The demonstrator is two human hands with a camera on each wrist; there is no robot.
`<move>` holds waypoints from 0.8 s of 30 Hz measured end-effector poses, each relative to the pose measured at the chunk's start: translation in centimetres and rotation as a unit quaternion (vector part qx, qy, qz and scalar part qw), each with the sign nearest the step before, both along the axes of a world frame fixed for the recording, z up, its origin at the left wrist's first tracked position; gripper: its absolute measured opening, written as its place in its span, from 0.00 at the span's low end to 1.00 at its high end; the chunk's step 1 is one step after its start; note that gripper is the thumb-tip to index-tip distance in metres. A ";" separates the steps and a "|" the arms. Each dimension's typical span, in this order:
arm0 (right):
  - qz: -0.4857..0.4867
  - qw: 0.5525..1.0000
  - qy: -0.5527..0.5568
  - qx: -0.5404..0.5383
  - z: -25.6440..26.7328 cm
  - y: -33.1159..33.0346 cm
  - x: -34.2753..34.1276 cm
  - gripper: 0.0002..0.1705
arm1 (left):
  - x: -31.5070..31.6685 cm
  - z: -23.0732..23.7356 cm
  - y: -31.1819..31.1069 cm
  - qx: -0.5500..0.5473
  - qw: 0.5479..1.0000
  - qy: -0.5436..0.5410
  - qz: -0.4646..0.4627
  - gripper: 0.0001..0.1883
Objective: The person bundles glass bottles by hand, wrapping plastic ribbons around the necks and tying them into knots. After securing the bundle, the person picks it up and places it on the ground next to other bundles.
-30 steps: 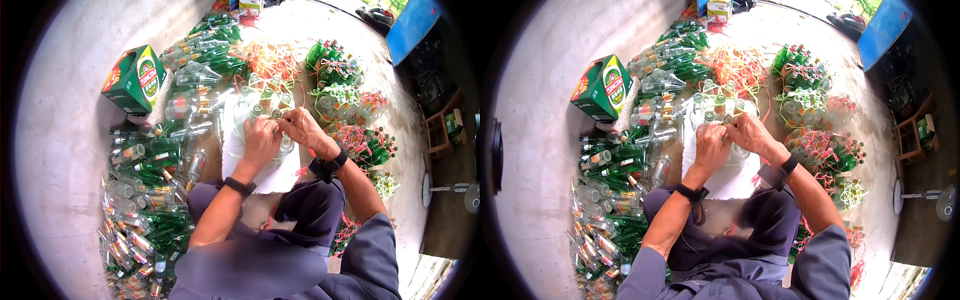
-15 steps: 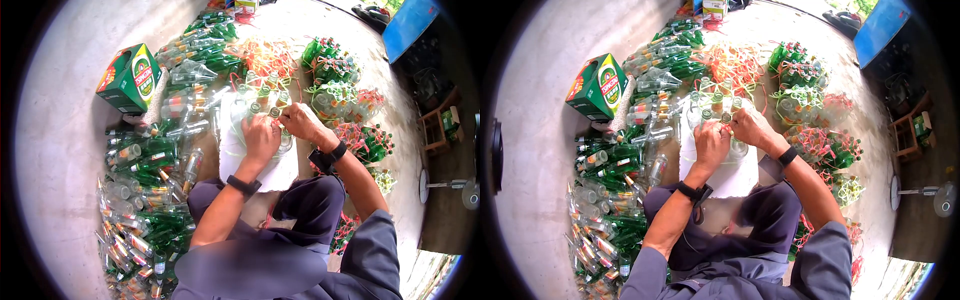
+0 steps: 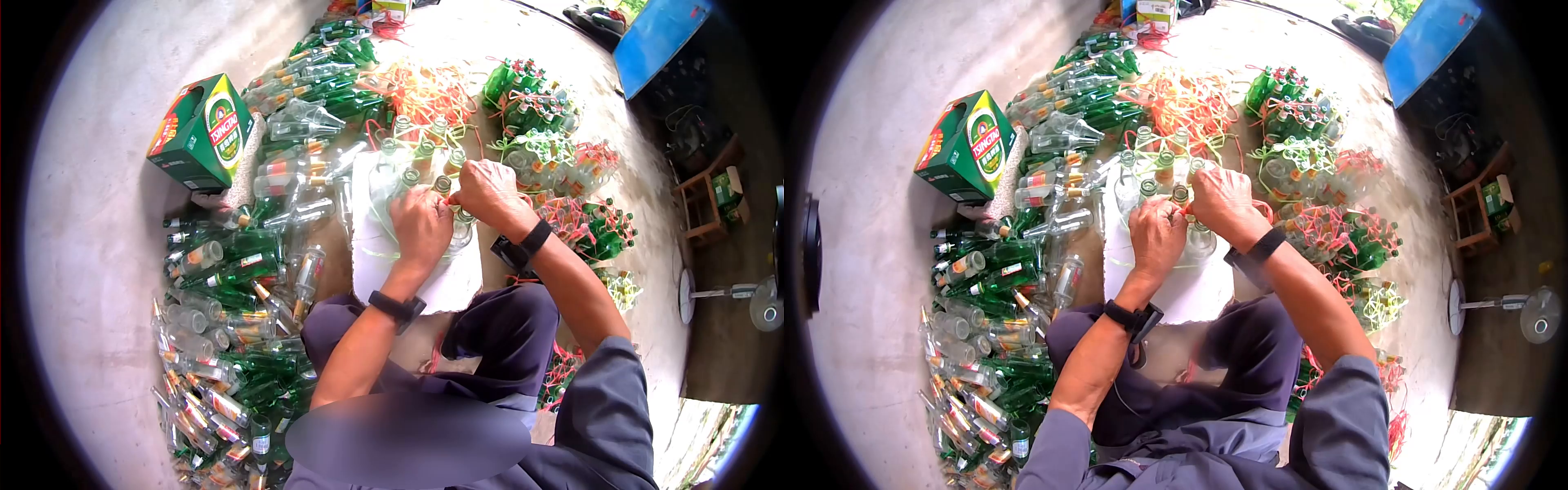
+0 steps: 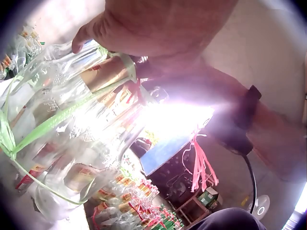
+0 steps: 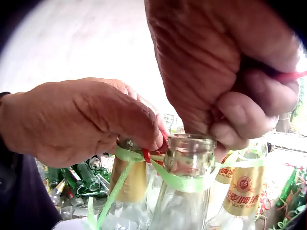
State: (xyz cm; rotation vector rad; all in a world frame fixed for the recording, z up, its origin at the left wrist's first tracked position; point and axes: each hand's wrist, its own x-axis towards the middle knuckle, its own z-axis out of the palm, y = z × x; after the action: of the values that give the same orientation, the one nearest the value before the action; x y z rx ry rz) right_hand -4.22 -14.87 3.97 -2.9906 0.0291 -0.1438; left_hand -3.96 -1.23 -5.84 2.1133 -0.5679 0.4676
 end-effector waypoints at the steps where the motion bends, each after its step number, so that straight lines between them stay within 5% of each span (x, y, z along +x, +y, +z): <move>1: 0.006 0.999 -0.004 -0.037 -0.1 0.1 0.2 0.20 | 0.0 0.0 0.0 -0.001 1.000 0.000 -0.001 0.09; 10: 0.027 0.998 -0.009 -0.057 -0.1 -0.1 0.1 0.25 | -0.6 0.8 0.1 -0.013 1.000 0.014 0.008 0.08; 24: 0.057 0.994 0.025 -0.087 1.4 -0.8 0.7 0.29 | -0.3 3.1 0.3 0.125 0.989 0.075 0.013 0.05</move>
State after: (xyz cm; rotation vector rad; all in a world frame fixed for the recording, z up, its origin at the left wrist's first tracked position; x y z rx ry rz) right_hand -3.50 -15.71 5.35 -3.1582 -0.1573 -0.0621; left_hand -4.27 -0.90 -2.73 2.3735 -0.5357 0.2572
